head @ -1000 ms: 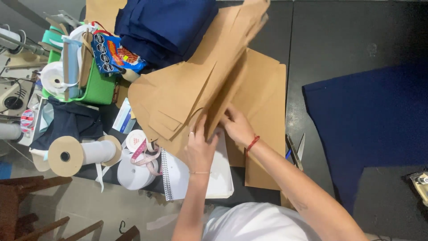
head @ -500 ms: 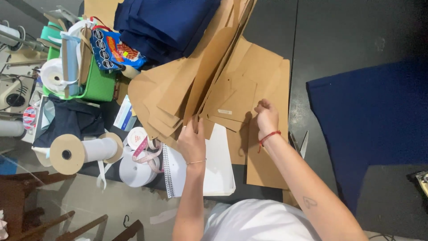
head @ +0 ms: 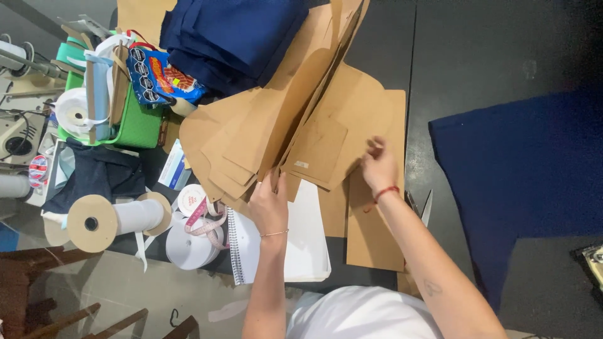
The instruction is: Cutting fabric pieces using cardboard patterns and an electric rotary cutter on a cutting table.
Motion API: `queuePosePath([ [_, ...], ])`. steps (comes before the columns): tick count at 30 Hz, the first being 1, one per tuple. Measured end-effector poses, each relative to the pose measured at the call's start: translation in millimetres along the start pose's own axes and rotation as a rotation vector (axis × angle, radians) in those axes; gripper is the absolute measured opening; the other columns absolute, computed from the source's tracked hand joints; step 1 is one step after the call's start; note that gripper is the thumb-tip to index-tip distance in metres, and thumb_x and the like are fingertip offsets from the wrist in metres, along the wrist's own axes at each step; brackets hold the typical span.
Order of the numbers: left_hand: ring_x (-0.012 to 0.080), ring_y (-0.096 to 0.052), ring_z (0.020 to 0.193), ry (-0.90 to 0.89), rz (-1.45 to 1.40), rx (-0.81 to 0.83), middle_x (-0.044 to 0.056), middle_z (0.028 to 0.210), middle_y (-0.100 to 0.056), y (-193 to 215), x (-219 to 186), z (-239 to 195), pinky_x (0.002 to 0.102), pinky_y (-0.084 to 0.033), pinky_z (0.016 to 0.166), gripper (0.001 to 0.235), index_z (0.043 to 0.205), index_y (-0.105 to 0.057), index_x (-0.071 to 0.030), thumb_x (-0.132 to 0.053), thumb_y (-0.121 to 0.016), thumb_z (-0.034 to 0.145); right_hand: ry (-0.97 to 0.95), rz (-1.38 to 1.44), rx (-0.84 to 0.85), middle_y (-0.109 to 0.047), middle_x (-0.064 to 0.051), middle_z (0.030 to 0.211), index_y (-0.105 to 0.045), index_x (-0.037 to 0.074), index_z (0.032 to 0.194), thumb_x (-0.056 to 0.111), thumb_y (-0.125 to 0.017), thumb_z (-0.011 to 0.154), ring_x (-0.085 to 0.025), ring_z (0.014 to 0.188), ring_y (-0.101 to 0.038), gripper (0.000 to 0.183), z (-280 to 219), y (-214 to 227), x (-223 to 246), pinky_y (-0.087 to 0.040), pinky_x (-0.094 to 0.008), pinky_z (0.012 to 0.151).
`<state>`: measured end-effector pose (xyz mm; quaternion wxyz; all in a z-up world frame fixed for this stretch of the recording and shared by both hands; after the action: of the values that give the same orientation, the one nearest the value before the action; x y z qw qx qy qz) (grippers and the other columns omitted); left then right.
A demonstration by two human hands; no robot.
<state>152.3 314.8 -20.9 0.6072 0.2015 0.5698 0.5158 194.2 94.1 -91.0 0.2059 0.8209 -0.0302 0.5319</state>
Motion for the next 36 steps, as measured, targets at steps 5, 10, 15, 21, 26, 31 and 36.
queuePosePath([
  [5, 0.0177, -0.063, 0.062, 0.013, -0.003, -0.018, 0.002, 0.066, -0.063, 0.2, -0.8, 0.6, 0.029, -0.052, 0.053, 0.018, 0.092, -0.064, -0.015, -0.024, -0.067, 0.077, -0.040, -0.227, -0.049, -0.063, -0.005, 0.086, -0.056, 0.013, 0.104, 0.021, -0.059, 0.076, -0.020, 0.086, -0.060, 0.029, -17.6, 17.5, 4.6, -0.046, -0.032, 0.073],
  [10, 0.0177, -0.063, 0.065, -0.005, 0.031, 0.041, 0.000, 0.068, -0.063, 0.9, -4.5, -1.2, 0.032, -0.053, 0.056, 0.018, 0.094, -0.063, -0.020, -0.026, -0.065, 0.077, -0.300, 0.080, 0.010, -0.058, -0.005, 0.069, -0.061, 0.008, 0.083, 0.031, -0.069, 0.069, -0.017, 0.064, -0.056, 0.028, 24.5, -11.1, -46.8, -0.050, -0.032, 0.050],
  [15, 0.0184, -0.064, 0.065, -0.002, 0.056, 0.022, 0.002, 0.070, -0.064, 0.3, -9.4, -5.0, 0.032, -0.053, 0.057, 0.018, 0.093, -0.064, -0.019, -0.025, -0.066, 0.076, 0.031, -0.215, -0.039, -0.060, -0.011, 0.067, -0.057, 0.005, 0.077, 0.027, -0.062, 0.077, -0.023, 0.068, -0.059, 0.023, -7.6, 64.7, -0.7, -0.045, -0.035, 0.057],
  [21, 0.0183, -0.063, 0.067, -0.025, 0.075, 0.034, 0.000, 0.071, -0.064, 5.3, -31.4, -15.3, 0.033, -0.051, 0.060, 0.017, 0.092, -0.065, -0.023, -0.023, -0.066, 0.075, -0.082, -0.066, -0.010, -0.062, -0.016, 0.081, -0.048, 0.004, 0.106, 0.010, -0.057, 0.081, -0.023, 0.073, -0.060, 0.027, -36.1, 146.5, -27.8, -0.049, -0.037, 0.064],
  [26, 0.0145, -0.062, 0.069, 0.028, 0.101, 0.017, -0.006, 0.075, -0.064, -2.4, -33.7, -17.2, 0.030, -0.051, 0.062, 0.016, 0.092, -0.064, -0.030, -0.024, -0.065, 0.077, -0.069, 0.021, 0.131, -0.059, -0.010, 0.068, -0.047, 0.005, 0.091, 0.007, -0.056, 0.081, -0.013, 0.061, -0.055, 0.014, -50.3, 150.5, -3.4, -0.048, -0.027, 0.050],
  [31, 0.0147, -0.062, 0.068, 0.047, 0.105, -0.047, -0.006, 0.074, -0.064, -4.2, -26.5, -15.8, 0.030, -0.051, 0.061, 0.016, 0.091, -0.065, -0.027, -0.024, -0.067, 0.076, 0.056, -0.148, 0.284, -0.065, -0.017, 0.077, -0.054, 0.006, 0.096, 0.013, -0.053, 0.083, -0.023, 0.069, -0.063, 0.015, -66.0, 153.1, 13.5, -0.051, -0.038, 0.060],
  [36, 0.0138, -0.062, 0.071, 0.101, 0.103, 0.012, -0.008, 0.072, -0.062, -1.9, -32.8, -19.5, 0.030, -0.050, 0.064, 0.015, 0.089, -0.064, -0.032, -0.026, -0.065, 0.075, 0.166, -0.326, 0.031, -0.063, -0.020, 0.086, -0.053, 0.005, 0.107, 0.014, -0.051, 0.087, -0.032, 0.082, -0.061, 0.022, -88.3, 205.1, 42.9, -0.049, -0.042, 0.065],
])
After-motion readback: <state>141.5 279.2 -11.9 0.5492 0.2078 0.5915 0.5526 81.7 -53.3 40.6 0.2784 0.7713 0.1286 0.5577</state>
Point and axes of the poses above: each hand's wrist, its own z-axis towards the middle knuckle, its own y-axis out of the back of the hand, x = y × z, the point moved 2 cm from there along z, towards the middle knuckle
